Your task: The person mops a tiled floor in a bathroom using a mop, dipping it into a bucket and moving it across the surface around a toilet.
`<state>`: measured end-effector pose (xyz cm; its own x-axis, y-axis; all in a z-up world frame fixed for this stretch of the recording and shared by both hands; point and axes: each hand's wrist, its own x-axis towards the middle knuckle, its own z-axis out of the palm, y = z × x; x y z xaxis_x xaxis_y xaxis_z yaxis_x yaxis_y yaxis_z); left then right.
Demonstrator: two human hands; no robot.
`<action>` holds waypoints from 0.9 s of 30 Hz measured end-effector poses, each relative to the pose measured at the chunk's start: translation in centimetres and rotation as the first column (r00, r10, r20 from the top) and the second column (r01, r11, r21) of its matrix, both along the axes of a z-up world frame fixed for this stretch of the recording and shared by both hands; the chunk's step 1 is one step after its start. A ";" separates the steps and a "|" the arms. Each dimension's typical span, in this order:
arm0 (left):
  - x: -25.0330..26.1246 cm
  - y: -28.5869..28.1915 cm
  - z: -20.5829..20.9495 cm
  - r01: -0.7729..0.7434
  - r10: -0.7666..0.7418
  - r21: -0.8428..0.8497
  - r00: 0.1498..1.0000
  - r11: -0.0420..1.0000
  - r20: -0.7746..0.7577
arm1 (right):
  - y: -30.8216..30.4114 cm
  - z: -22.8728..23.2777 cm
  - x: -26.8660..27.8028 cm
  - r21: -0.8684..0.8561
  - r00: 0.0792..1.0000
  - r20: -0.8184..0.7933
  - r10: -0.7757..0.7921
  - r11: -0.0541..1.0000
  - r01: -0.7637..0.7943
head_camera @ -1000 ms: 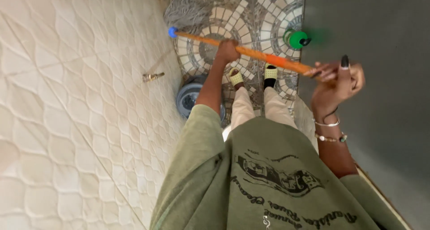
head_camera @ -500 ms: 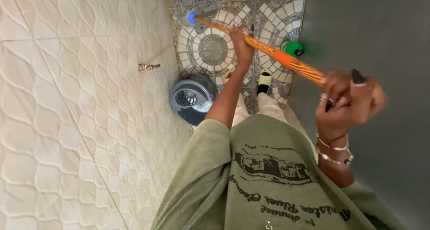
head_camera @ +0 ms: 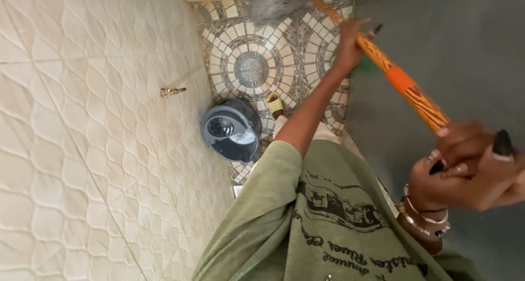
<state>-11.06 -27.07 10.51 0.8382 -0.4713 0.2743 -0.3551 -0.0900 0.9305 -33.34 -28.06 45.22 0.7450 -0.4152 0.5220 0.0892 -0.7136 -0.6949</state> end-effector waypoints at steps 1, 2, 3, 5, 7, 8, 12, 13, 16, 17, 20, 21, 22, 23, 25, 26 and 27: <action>-0.5 -0.6 0.0 0.040 -0.040 0.002 0.999 0.999 -0.027 | -1.9 -0.6 -1.0 0.112 0.986 0.038 0.164 0.980 -0.167; -0.9 -1.3 0.1 0.069 -0.068 -0.049 0.997 0.996 0.020 | -2.7 -1.3 -2.1 0.214 0.944 0.094 0.318 0.919 -0.331; -1.6 -2.0 0.2 0.102 -0.096 -0.097 0.993 0.990 0.066 | -2.1 -2.1 -3.5 0.017 0.983 0.013 0.181 0.983 -0.181; -2.6 -2.8 0.0 0.226 -0.217 -0.114 0.972 0.967 0.085 | 0.2 -3.7 -6.2 -0.401 0.989 -0.059 -0.134 0.911 0.099; -2.9 -3.2 0.0 0.403 -0.402 -0.063 0.915 0.913 0.028 | 0.3 -5.9 -8.6 -0.101 0.987 -0.079 -0.142 0.986 0.134; -3.1 -3.0 0.1 0.432 -0.432 0.004 0.901 0.902 0.043 | -0.7 -7.2 -10.0 -0.001 0.996 -0.045 -0.073 0.997 0.073; -3.8 -2.3 -0.2 0.604 -0.612 0.276 0.788 0.748 -0.068 | -4.3 -13.5 -17.8 0.083 0.989 -0.005 -0.146 0.986 0.146; -3.9 -2.1 -0.7 0.660 -0.657 0.335 0.741 0.672 -0.142 | -5.3 -14.9 -19.6 0.023 0.968 -0.039 -0.247 0.969 0.248; -4.7 -1.4 -1.4 0.654 -0.663 0.291 0.744 0.698 -0.082 | -6.2 -18.2 -22.8 -0.264 0.847 -0.097 -0.523 0.834 0.485; -4.9 -1.1 -1.5 0.696 -0.693 0.328 0.705 0.638 -0.150 | -5.0 -18.9 -23.5 -0.542 0.629 -0.041 -0.776 0.546 0.638; -5.2 0.4 -1.3 0.776 -0.735 0.426 0.607 0.465 -0.302 | -5.1 -18.9 -24.1 -0.223 0.817 -0.073 -0.572 0.808 0.546; -5.1 0.9 -1.4 0.776 -0.742 0.467 0.593 0.424 -0.311 | -5.0 -18.8 -24.1 -0.115 0.799 -0.103 -0.592 0.805 0.582; -5.0 1.2 -1.5 0.774 -0.749 0.505 0.580 0.382 -0.321 | -4.7 -18.7 -24.0 -0.037 0.802 -0.104 -0.589 0.808 0.588; -5.0 1.8 -1.8 0.765 -0.750 0.541 0.575 0.350 -0.328 | -4.5 -18.7 -23.9 0.027 0.804 -0.103 -0.586 0.806 0.591; -4.2 3.2 -2.5 0.736 -0.750 0.613 0.571 0.287 -0.335 | -4.0 -19.1 -22.8 0.156 0.826 -0.062 -0.560 0.812 0.562; -3.6 3.6 -2.6 0.734 -0.762 0.628 0.553 0.257 -0.336 | -3.6 -19.4 -21.9 0.234 0.837 -0.028 -0.546 0.811 0.536; -3.0 5.0 -2.7 0.732 -0.770 0.642 0.539 0.227 -0.343 | -3.1 -19.7 -20.8 0.314 0.849 0.017 -0.529 0.809 0.498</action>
<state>-14.08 -22.10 7.83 -0.0077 -0.9157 -0.4018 -0.6446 -0.3026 0.7021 -54.15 -31.14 25.47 0.3318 -0.8644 0.3779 -0.1545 -0.4449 -0.8821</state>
